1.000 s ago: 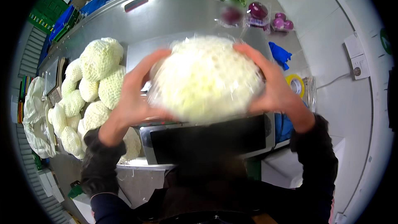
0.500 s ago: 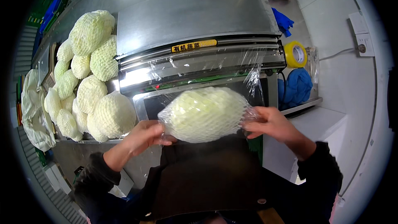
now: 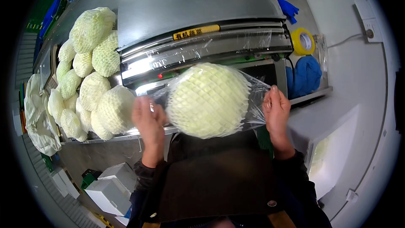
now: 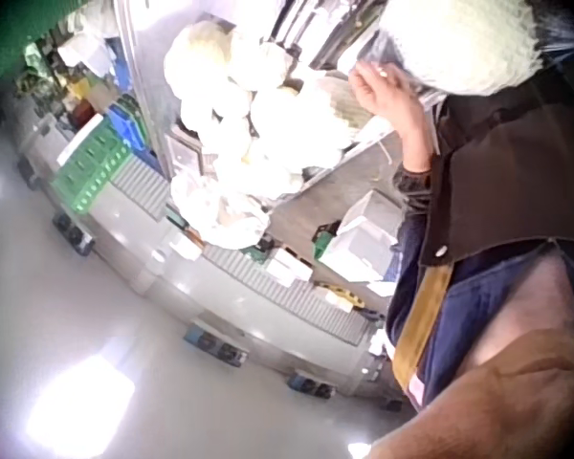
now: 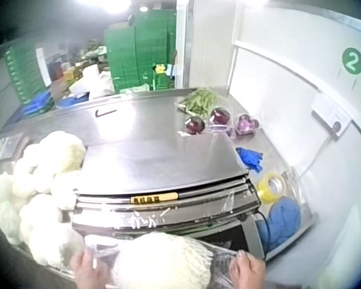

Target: The person wraps cabbages in plastic film using a heat-sealer and places them into a white bin, then applies product labels to the finished packages.

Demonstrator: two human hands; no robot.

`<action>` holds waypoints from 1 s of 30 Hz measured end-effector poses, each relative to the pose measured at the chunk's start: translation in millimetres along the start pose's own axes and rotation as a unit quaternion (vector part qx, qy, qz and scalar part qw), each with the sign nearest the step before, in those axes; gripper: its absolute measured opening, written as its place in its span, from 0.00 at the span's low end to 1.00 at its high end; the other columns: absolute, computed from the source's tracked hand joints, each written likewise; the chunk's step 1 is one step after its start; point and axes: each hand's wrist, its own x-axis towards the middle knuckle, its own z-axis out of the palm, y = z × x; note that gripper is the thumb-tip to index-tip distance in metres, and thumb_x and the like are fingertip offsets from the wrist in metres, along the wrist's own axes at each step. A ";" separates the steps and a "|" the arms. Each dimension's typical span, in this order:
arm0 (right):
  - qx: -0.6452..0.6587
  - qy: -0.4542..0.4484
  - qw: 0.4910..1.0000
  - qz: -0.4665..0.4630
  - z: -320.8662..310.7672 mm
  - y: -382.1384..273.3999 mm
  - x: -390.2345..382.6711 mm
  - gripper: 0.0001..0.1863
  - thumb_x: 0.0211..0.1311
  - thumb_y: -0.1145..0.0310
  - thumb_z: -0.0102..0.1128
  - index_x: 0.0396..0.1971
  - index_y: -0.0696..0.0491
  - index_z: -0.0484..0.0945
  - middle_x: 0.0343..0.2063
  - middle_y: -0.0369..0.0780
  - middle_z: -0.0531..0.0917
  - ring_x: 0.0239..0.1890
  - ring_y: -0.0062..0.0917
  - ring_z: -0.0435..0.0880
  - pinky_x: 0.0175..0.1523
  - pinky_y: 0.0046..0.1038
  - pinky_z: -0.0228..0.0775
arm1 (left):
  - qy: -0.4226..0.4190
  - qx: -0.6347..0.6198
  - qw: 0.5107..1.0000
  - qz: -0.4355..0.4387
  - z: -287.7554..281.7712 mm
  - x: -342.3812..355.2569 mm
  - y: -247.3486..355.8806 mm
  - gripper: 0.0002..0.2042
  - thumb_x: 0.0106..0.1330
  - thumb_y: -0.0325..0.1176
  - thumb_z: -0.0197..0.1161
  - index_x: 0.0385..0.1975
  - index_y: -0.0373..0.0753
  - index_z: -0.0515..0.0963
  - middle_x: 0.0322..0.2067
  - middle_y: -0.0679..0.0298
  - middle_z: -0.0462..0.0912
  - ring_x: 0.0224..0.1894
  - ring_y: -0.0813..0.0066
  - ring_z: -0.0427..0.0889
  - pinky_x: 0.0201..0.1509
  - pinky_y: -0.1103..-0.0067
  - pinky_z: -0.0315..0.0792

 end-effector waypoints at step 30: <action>-0.017 -0.672 0.739 -0.055 54.6 67.2 -59.0 0.22 0.69 0.58 0.47 0.54 0.57 0.69 0.49 0.44 0.74 0.56 0.29 0.72 0.58 0.29 0.65 | -0.739 0.072 0.618 0.258 103.5 -32.5 19.8 0.10 0.64 0.36 0.63 0.32 0.38 0.72 0.41 0.55 0.73 0.45 0.54 0.74 0.45 0.65 0.72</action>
